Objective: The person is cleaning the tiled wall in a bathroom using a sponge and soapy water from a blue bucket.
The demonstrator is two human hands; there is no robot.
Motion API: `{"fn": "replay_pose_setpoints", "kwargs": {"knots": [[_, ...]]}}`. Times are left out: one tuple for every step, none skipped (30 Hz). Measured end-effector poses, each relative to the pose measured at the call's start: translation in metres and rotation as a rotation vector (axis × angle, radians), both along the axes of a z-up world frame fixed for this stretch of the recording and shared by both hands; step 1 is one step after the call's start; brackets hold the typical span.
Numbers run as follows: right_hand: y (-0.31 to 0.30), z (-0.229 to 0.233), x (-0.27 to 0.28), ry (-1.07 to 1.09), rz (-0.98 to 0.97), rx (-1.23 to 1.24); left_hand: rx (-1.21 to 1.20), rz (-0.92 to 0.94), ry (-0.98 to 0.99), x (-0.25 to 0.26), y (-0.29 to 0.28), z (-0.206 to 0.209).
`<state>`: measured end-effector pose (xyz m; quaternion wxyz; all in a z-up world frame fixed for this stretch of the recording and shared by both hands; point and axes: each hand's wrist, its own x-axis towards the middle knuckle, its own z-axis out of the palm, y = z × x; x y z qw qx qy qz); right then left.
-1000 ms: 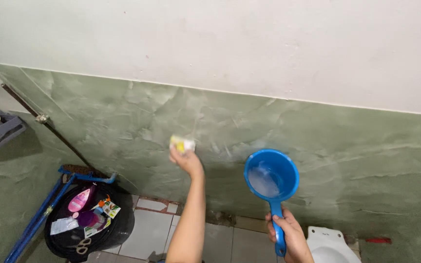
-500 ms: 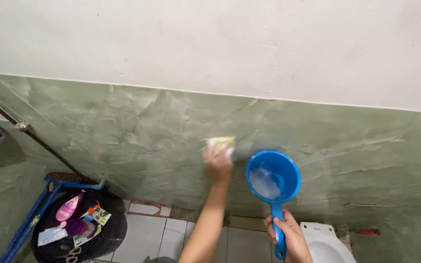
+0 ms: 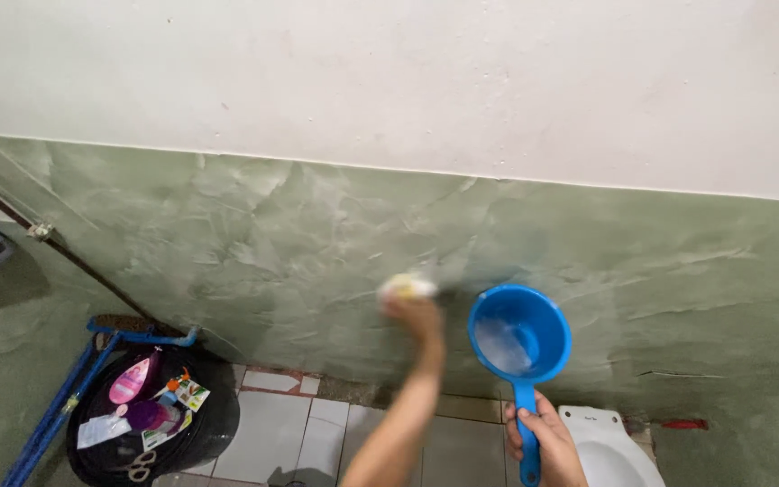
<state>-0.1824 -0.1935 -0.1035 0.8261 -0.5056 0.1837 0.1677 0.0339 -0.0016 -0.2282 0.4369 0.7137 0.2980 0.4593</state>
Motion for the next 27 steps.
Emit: {"fn": "replay_pose_setpoints", "kwargs": {"knots": [[-0.003,-0.004,0.000,0.002,0.004,0.000,0.000,0.004,0.002,-0.011,-0.006,0.013],[-0.007,-0.008,-0.001,-0.027,0.025,0.015,0.158,-0.104,-0.009,-0.022,-0.014,0.026],[-0.011,-0.011,-0.002,-0.057,0.046,0.031,0.315,-0.213,-0.021,-0.034,-0.022,0.038],[-0.013,-0.012,-0.001,-0.061,0.045,0.030,0.315,-0.213,-0.025,-0.035,-0.018,0.062],[-0.016,-0.012,0.000,-0.087,0.043,0.049,0.355,-0.326,-0.064,-0.036,-0.016,0.086],[-0.016,-0.014,-0.002,-0.109,0.037,0.073,0.398,-0.445,-0.097,-0.040,-0.011,0.108],[-0.012,-0.004,0.000,-0.107,0.033,0.077,0.401,-0.449,-0.095,-0.038,-0.007,0.142],[-0.007,0.004,-0.001,-0.053,-0.016,0.023,0.456,-0.445,-0.149,-0.038,-0.004,0.174],[-0.003,0.013,-0.002,0.002,-0.064,-0.030,0.510,-0.441,-0.202,-0.038,-0.001,0.206],[-0.002,0.016,-0.003,0.005,-0.066,-0.030,0.509,-0.443,-0.200,-0.037,0.000,0.207],[-0.001,0.019,-0.004,-0.013,-0.065,-0.011,0.583,-0.412,-0.255,-0.036,0.000,0.208],[0.000,0.023,-0.003,-0.036,-0.064,0.008,0.659,-0.377,-0.314,-0.033,0.001,0.211],[-0.003,0.016,-0.004,-0.038,-0.065,0.008,0.659,-0.378,-0.317,-0.031,0.005,0.185],[-0.007,0.009,-0.004,-0.071,-0.036,0.029,0.717,-0.399,-0.325,-0.027,0.007,0.160],[-0.011,0.002,-0.004,-0.104,-0.007,0.051,0.774,-0.419,-0.332,-0.023,0.009,0.135],[-0.009,0.009,-0.004,-0.111,-0.013,0.050,0.775,-0.422,-0.341,-0.024,0.010,0.122],[-0.008,0.016,-0.004,-0.069,-0.025,0.027,0.777,-0.476,-0.317,-0.024,0.010,0.108],[-0.005,0.022,-0.004,-0.026,-0.039,0.007,0.782,-0.532,-0.292,-0.024,0.013,0.095],[-0.005,0.023,-0.002,-0.032,-0.046,0.011,0.786,-0.537,-0.299,-0.022,0.013,0.117],[-0.005,0.024,-0.004,-0.028,-0.058,-0.019,0.772,-0.523,-0.288,-0.025,0.012,0.138],[-0.005,0.025,-0.005,-0.024,-0.069,-0.049,0.757,-0.508,-0.277,-0.027,0.012,0.159],[-0.006,0.021,-0.004,-0.027,-0.071,-0.051,0.756,-0.508,-0.280,-0.021,0.008,0.184],[-0.008,0.016,-0.003,-0.052,-0.050,-0.014,0.748,-0.482,-0.321,-0.015,0.005,0.210],[-0.009,0.012,-0.003,-0.074,-0.026,0.024,0.740,-0.453,-0.357,-0.010,0.003,0.235],[-0.008,0.014,-0.003,-0.073,-0.024,0.023,0.739,-0.451,-0.356,-0.014,0.003,0.245],[-0.005,0.016,-0.002,-0.073,-0.012,0.017,0.759,-0.442,-0.366,-0.019,0.005,0.255],[-0.003,0.018,-0.002,-0.074,-0.001,0.012,0.779,-0.434,-0.376,-0.023,0.006,0.265]]}}
